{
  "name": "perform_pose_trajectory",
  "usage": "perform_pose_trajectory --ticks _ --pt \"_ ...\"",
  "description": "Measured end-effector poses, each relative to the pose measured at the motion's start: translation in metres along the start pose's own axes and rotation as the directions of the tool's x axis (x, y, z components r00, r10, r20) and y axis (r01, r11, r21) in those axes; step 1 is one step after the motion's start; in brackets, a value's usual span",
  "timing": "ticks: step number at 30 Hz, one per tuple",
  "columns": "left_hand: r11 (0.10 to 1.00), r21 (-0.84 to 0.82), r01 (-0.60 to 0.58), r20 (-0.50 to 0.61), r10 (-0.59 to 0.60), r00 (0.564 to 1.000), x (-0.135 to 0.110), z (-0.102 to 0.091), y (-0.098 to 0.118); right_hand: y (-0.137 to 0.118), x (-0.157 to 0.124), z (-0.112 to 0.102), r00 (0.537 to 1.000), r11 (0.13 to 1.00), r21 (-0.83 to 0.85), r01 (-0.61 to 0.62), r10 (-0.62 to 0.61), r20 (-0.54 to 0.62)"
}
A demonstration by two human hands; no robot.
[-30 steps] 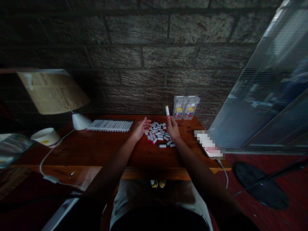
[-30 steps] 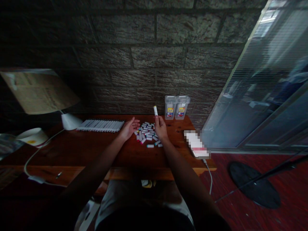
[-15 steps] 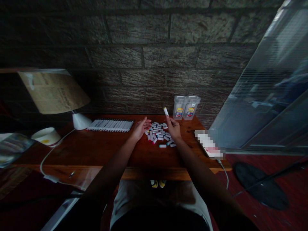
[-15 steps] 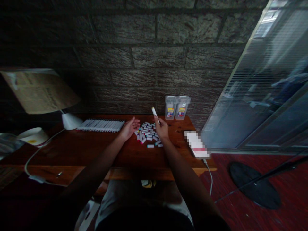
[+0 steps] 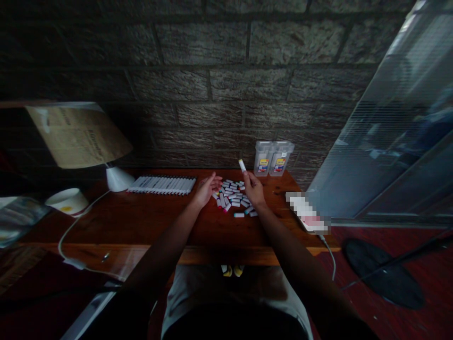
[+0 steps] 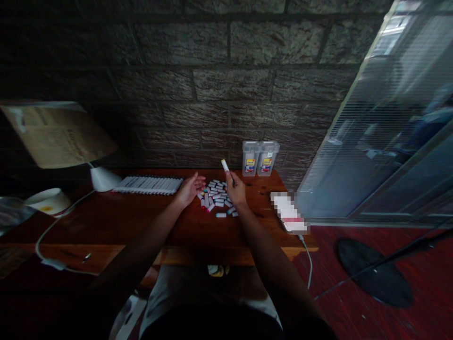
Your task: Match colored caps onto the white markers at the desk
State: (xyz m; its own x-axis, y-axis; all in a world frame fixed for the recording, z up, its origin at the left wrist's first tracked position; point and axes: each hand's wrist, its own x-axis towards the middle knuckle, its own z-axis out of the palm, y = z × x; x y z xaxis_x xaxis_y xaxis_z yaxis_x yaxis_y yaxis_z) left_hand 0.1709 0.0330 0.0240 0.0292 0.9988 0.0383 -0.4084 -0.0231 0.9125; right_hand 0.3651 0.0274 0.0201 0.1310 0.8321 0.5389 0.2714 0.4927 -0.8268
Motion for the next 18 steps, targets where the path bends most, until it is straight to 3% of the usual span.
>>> perform_pose_trajectory --ticks 8,18 --pt "1.0 0.002 -0.009 0.022 0.009 1.0 0.0 -0.002 0.0 0.001 0.0 -0.001 1.0 0.996 -0.092 0.009 -0.01 -0.004" --pt "1.0 0.007 -0.015 0.021 0.014 1.0 0.001 -0.002 -0.001 -0.01 -0.001 -0.003 0.997 0.986 -0.161 0.03 -0.018 0.075"
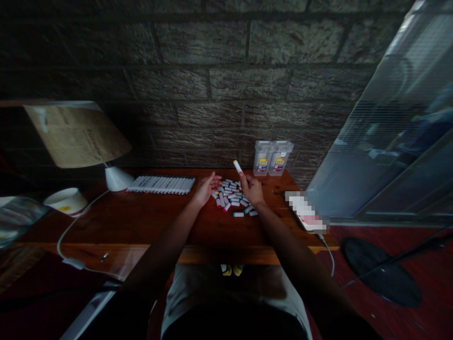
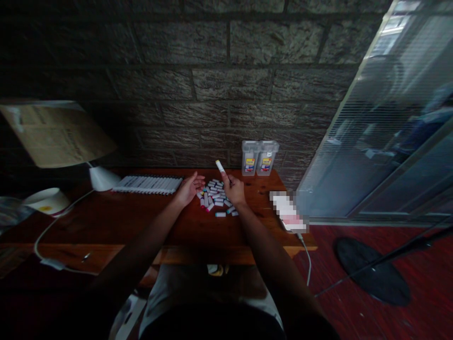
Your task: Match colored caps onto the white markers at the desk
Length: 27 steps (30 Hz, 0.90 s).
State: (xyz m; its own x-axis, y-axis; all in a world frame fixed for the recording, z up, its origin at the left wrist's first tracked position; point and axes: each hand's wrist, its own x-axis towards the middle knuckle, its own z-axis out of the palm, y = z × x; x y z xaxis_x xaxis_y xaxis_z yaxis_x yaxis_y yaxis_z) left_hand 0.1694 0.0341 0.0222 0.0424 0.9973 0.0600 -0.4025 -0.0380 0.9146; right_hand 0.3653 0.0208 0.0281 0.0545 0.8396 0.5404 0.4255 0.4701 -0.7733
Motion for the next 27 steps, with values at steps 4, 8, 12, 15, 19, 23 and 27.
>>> perform_pose_trajectory --ticks 4,8,12,15,19,23,27 --pt "1.0 -0.004 -0.001 -0.011 0.001 1.0 0.0006 0.0004 -0.0005 -0.0008 0.0003 0.0 1.0 1.0 0.003 -0.027 0.027 -0.008" --pt "1.0 0.004 -0.012 -0.013 0.012 1.0 0.0009 0.0006 -0.0003 0.0017 0.0008 0.0018 0.999 0.999 0.019 -0.029 0.03 -0.022" --pt "1.0 -0.005 -0.009 -0.015 0.009 1.0 0.0004 0.0006 0.0 0.0052 0.0016 0.0029 0.99 0.992 0.074 -0.104 0.11 -0.09" --pt "1.0 -0.016 -0.01 -0.016 0.01 1.0 0.0 0.0006 -0.0002 0.0057 0.0012 0.0024 0.988 0.986 0.116 -0.119 0.129 -0.085" --pt "1.0 -0.022 -0.019 -0.005 0.019 1.0 -0.0012 0.0016 0.0004 0.003 -0.0031 0.0043 0.998 0.993 0.102 -0.053 0.049 0.038" --pt "0.999 -0.034 -0.017 0.008 0.017 1.0 -0.0027 0.003 0.0014 0.0007 -0.0076 0.008 0.988 0.996 0.057 0.062 -0.069 0.139" --pt "0.999 -0.041 -0.019 0.032 0.02 0.999 -0.0016 0.0018 -0.0001 0.0043 -0.0073 0.009 0.986 0.995 0.101 0.025 -0.041 0.162"
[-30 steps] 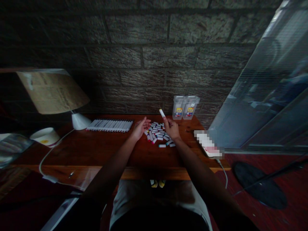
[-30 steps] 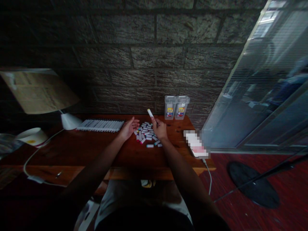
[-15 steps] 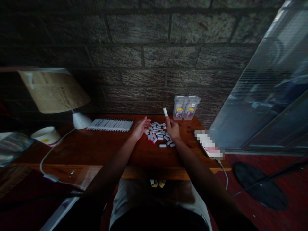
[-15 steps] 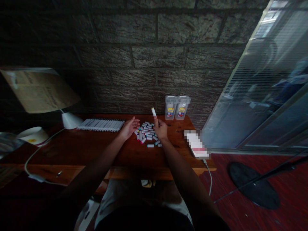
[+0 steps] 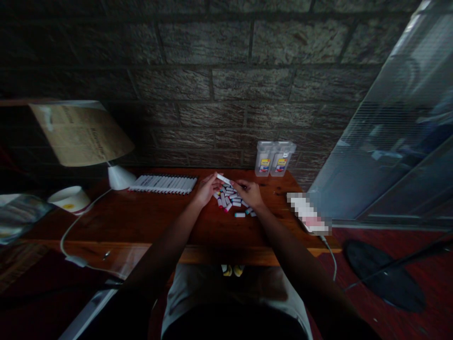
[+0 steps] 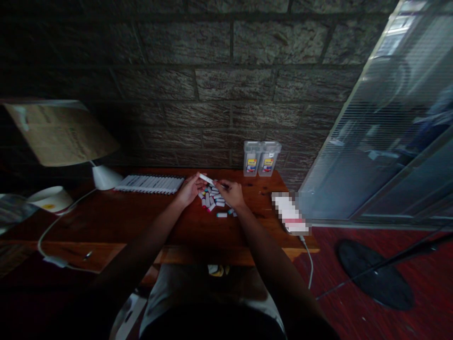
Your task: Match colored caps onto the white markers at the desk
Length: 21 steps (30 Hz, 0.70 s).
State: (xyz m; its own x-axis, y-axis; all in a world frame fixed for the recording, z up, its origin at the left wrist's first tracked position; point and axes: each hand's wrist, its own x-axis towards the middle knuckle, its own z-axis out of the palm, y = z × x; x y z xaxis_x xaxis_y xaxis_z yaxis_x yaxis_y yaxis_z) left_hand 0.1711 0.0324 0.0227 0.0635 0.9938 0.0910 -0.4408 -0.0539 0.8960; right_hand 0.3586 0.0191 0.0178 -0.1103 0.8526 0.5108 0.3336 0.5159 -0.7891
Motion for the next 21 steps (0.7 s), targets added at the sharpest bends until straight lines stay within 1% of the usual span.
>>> perform_pose_trajectory --ticks 4,6,9,12,14,17,19,21 --pt "1.0 -0.008 -0.005 0.0 0.005 1.0 0.001 -0.002 -0.001 0.008 0.003 0.001 0.998 0.995 0.082 -0.063 0.063 -0.005" --pt "1.0 -0.009 -0.004 -0.01 0.004 1.0 0.001 -0.002 0.0 0.011 0.004 0.003 0.994 0.981 0.159 -0.113 0.113 0.007" --pt "1.0 -0.015 -0.004 -0.016 0.004 1.0 0.001 -0.001 0.001 0.012 0.006 0.006 0.982 0.932 0.312 -0.183 0.187 0.018" --pt "0.999 -0.032 -0.009 -0.022 0.008 1.0 0.001 -0.001 0.001 0.008 0.008 0.006 0.975 0.887 0.412 -0.211 0.221 0.023" --pt "0.998 -0.052 -0.019 -0.033 0.017 0.999 0.002 -0.002 0.001 0.004 0.007 0.004 0.968 0.87 0.431 -0.241 0.247 0.044" --pt "0.996 -0.076 -0.04 -0.085 0.034 0.996 0.002 -0.003 0.003 0.002 0.007 0.003 0.957 0.856 0.432 -0.286 0.282 0.073" --pt "0.995 -0.084 -0.048 -0.125 0.038 0.991 0.003 -0.003 0.004 0.002 0.007 0.003 0.954 0.853 0.431 -0.294 0.288 0.079" --pt "0.995 -0.089 -0.05 -0.141 0.037 0.989 0.003 -0.002 0.005 0.003 0.007 0.002 0.956 0.859 0.423 -0.288 0.283 0.076"
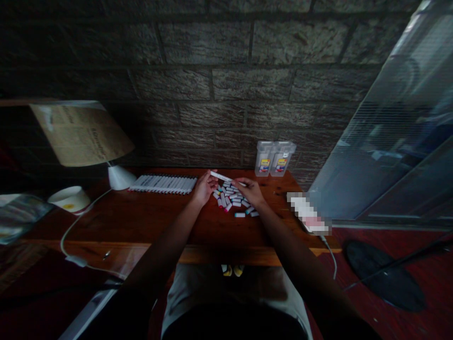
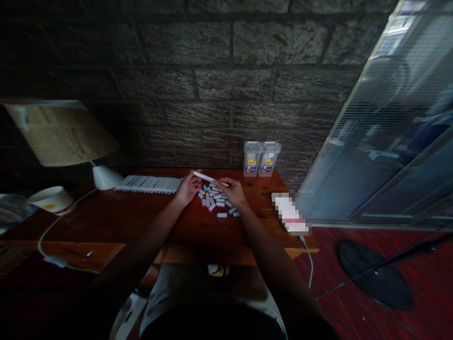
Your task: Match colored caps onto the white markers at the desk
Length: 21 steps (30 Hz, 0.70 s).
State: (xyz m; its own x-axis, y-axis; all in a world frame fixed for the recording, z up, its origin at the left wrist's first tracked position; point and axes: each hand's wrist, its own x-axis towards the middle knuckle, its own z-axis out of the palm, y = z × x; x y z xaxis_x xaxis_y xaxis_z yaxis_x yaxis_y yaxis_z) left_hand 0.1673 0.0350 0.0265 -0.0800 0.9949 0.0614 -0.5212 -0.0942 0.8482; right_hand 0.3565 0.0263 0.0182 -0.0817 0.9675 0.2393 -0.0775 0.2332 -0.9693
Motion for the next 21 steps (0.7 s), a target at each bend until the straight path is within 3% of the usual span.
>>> perform_pose_trajectory --ticks 13,21 --pt "1.0 0.008 -0.02 -0.085 0.02 0.996 0.0046 -0.0035 -0.0009 0.0043 0.0045 0.0001 0.999 0.999 0.027 0.021 -0.02 -0.037" --pt "0.994 0.111 0.019 -0.017 -0.017 1.0 0.0 0.0017 -0.0068 0.0055 0.0045 -0.001 0.998 0.998 -0.004 0.066 -0.066 -0.02"
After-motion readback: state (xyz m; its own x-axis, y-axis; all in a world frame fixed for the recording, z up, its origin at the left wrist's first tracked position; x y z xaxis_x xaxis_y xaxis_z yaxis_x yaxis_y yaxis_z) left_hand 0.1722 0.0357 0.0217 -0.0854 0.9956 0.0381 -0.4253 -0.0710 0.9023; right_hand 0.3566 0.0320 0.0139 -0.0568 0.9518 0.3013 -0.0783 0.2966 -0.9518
